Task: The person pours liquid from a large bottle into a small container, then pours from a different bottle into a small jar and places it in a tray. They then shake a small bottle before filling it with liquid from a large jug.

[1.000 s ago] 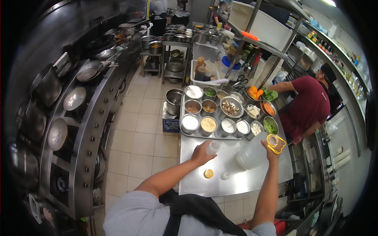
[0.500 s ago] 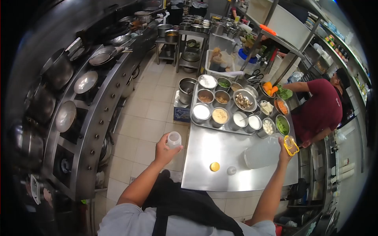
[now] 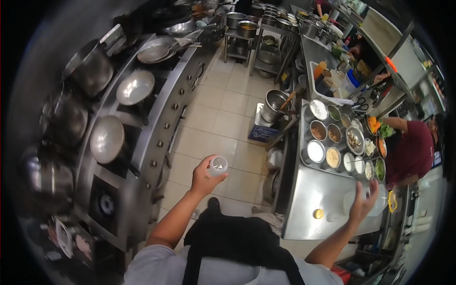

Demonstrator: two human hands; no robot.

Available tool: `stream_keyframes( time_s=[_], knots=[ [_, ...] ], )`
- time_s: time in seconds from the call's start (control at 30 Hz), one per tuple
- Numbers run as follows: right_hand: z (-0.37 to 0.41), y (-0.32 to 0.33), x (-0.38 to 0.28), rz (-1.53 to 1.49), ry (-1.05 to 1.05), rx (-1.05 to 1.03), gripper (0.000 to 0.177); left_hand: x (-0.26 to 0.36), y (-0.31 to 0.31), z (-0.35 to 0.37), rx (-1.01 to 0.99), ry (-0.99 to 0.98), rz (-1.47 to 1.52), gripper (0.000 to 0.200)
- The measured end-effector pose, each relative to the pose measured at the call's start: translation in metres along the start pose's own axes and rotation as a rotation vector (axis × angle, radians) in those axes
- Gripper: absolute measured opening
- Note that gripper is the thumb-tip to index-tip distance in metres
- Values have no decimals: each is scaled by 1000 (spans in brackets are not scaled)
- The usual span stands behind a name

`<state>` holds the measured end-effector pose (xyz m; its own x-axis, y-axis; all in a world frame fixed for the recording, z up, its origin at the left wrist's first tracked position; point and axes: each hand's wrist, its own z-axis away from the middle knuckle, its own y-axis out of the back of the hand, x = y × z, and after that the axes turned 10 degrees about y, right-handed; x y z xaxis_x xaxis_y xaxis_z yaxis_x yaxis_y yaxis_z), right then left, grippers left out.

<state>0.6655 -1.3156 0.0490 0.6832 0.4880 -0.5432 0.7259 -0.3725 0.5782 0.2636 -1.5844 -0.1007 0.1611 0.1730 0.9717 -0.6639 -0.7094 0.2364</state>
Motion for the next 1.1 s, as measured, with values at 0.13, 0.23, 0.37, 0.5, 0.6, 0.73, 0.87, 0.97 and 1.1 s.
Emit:
stream_keyframes(
  time_s=[0.13, 0.23, 0.37, 0.5, 0.6, 0.73, 0.87, 0.97, 1.1],
  knots=[
    [21, -86, -104, -193, 179, -283, 48, 7, 40, -37, -5, -25, -67, 56],
    [59, -153, -145, -406, 191, -652, 51, 14, 48, -70, -10, -3, 22, 55],
    [90, -247, -163, -524, 325, -961, 71, 23, 43, -126, 2, -65, 19, 54],
    [73, -341, -197, -663, 306, -1032, 86, 49, 35, -198, -69, -47, 63, 54],
    [38, -417, -219, -838, 403, -875, 93, 69, 23, -272, -114, -31, 46, 51],
    [-45, -495, -249, -914, 370, -859, 84, 97, 8, -373, -143, -61, 24, 51],
    [-144, -563, -270, -930, 407, -815, 76, 138, -4, -476, -118, -107, 16, 52],
    [-198, -610, -284, -945, 449, -754, 72, 150, -14, -546, -103, -149, 49, 55],
    [-261, -685, -297, -956, 347, -630, 68, 156, -34, -646, -53, -268, 116, 57]
  ],
)
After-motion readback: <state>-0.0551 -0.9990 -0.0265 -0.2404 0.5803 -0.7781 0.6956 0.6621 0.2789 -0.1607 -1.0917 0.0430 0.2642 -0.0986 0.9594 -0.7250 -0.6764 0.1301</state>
